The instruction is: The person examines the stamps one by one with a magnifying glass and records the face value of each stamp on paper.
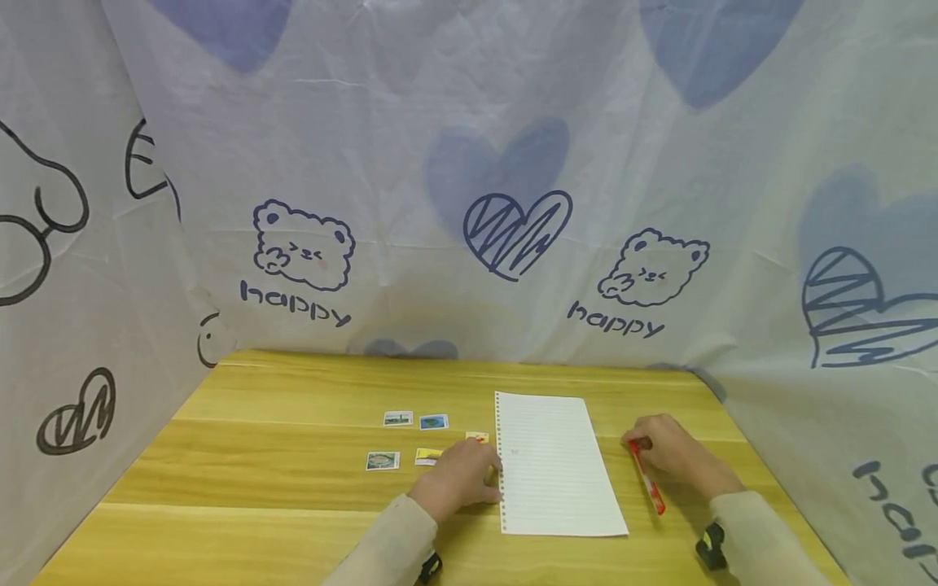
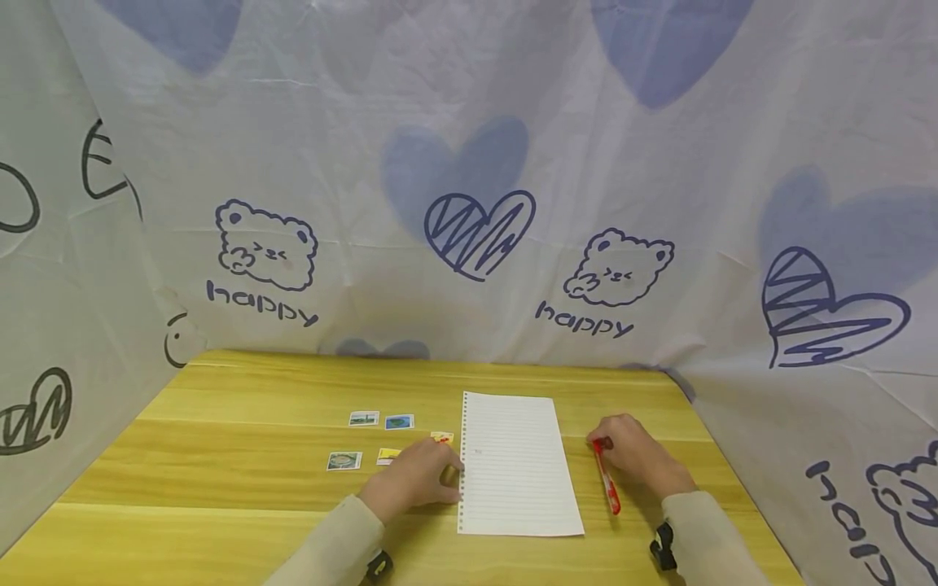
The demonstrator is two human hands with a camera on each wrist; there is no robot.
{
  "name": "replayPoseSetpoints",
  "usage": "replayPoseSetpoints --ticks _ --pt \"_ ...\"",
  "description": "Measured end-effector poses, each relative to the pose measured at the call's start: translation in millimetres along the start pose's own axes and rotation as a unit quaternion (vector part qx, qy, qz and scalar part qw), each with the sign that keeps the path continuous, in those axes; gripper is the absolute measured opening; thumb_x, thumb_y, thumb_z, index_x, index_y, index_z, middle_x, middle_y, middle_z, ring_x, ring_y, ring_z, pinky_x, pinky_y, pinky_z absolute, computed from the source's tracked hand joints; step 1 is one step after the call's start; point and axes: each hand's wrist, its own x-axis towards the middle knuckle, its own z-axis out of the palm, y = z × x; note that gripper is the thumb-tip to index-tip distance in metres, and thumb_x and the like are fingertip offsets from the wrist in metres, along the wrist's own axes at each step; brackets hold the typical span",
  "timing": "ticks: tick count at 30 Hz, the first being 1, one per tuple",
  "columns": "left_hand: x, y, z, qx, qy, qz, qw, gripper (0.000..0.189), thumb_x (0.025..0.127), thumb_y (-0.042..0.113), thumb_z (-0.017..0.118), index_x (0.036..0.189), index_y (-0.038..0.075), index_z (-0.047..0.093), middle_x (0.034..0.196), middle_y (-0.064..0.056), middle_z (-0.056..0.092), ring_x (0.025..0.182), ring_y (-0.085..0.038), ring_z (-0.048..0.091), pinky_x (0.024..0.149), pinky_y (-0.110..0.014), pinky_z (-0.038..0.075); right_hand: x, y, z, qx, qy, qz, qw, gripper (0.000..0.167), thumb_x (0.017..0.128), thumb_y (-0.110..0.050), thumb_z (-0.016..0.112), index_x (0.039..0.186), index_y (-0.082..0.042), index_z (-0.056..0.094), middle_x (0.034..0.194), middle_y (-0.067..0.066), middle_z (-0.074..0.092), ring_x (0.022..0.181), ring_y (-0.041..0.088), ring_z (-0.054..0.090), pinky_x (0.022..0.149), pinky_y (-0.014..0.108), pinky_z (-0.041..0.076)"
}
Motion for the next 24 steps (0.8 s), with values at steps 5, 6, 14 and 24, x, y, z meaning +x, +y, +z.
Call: replayPoseSetpoints --ticks 5,6,14,24 --pt "-0.6 0.8 -0.6 0.003 0.000 -0.005 1.0000 0.035 0.080 0.025 0.090 0.109 0.009 0.080 0.110 -0.003 0.079 0.095 -0.017 0.071 0.084 -0.030 0.059 1.4 2.9 0.1 -0.030 0.006 -0.023 0.9993 0.029 0.074 0.013 0.071 0.096 -0.003 0.081 0.087 0.001 0.075 0.077 0.006 0.060 0.069 0.025 0.055" --pt "-0.6 0.8 -0.7 0.002 0.000 -0.005 1.0000 0.035 0.080 0.025 0.090 0.109 0.009 0.080 0.110 -0.003 0.079 0.096 -0.017 0.071 0.084 -0.030 0.059 1.8 2.8 0.0 -0.038 0.009 -0.031 0.9988 0.028 0.074 0.013 0.071 0.094 -0.004 0.081 0.085 0.000 0.074 0.076 0.005 0.059 0.068 0.025 0.055" --pt "0.2 1.1 -0.3 0.006 -0.001 -0.004 1.0000 0.035 0.079 0.025 0.090 0.109 0.009 0.080 0.110 -0.003 0.079 0.096 -0.017 0.072 0.085 -0.030 0.059 6.7 1.2 -1.1 -0.052 0.012 -0.066 0.9964 0.025 0.077 0.014 0.071 0.087 -0.007 0.080 0.075 -0.005 0.067 0.069 0.001 0.050 0.062 0.023 0.049" --pt "-0.6 1.7 -1.0 0.001 -0.001 -0.004 1.0000 0.036 0.079 0.024 0.090 0.110 0.008 0.080 0.110 -0.004 0.079 0.096 -0.017 0.071 0.085 -0.031 0.059 11.4 0.7 -1.7 -0.039 -0.013 -0.070 0.9967 0.025 0.080 0.014 0.070 0.090 -0.005 0.081 0.085 0.000 0.077 0.076 0.007 0.061 0.069 0.028 0.057"
